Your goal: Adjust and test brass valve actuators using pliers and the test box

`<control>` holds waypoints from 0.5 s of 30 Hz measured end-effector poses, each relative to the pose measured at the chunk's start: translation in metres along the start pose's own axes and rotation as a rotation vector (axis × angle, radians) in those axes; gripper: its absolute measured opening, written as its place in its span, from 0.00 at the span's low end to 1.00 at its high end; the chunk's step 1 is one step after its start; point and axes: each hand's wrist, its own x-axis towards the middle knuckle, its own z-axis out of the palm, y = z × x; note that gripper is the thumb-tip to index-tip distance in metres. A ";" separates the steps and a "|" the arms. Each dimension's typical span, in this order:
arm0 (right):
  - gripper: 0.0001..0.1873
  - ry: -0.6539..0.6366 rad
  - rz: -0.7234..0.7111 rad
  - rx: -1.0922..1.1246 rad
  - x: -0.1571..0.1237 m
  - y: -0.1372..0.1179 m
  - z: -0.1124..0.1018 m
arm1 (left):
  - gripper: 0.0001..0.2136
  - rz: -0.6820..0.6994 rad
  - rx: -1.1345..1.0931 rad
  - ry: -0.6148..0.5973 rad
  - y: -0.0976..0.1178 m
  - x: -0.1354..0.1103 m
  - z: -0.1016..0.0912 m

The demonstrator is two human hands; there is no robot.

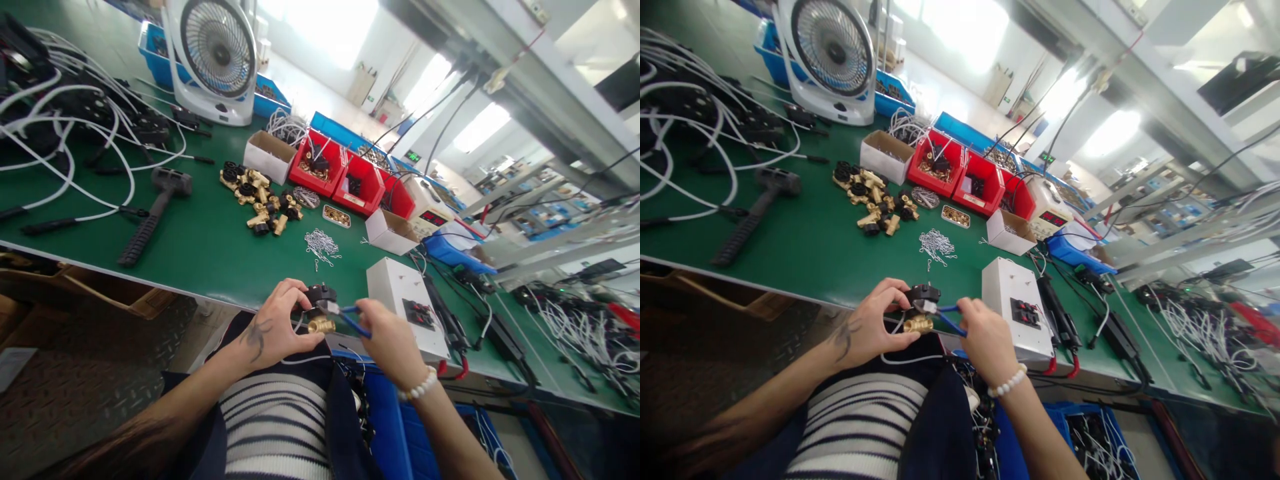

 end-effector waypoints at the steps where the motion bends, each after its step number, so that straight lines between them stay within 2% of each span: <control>1: 0.05 -0.071 -0.034 0.004 0.001 -0.001 0.001 | 0.15 0.004 0.000 0.000 0.000 0.000 0.000; 3: 0.07 -0.116 -0.063 0.016 0.003 -0.003 -0.001 | 0.16 0.014 -0.001 0.003 -0.001 0.000 0.001; 4: 0.07 -0.077 -0.053 0.029 0.003 -0.003 -0.002 | 0.16 0.018 -0.001 0.005 -0.001 0.000 0.002; 7: 0.05 0.155 0.050 0.034 0.003 -0.001 -0.005 | 0.16 0.016 -0.005 0.015 0.000 0.000 0.003; 8: 0.06 0.170 0.074 0.008 0.002 -0.001 -0.005 | 0.16 0.013 -0.008 0.015 0.000 0.000 0.003; 9: 0.06 0.127 0.078 -0.027 0.001 -0.001 -0.004 | 0.16 0.011 -0.009 0.015 0.000 0.000 0.002; 12: 0.08 -0.138 0.008 -0.091 0.001 -0.001 -0.002 | 0.16 0.006 -0.009 0.016 0.000 0.000 0.002; 13: 0.09 -0.181 -0.011 -0.090 0.001 -0.001 -0.003 | 0.15 0.006 -0.008 0.017 0.000 -0.001 0.002; 15: 0.08 -0.122 0.003 -0.059 0.002 0.000 -0.005 | 0.16 0.008 -0.005 0.016 -0.001 -0.001 0.002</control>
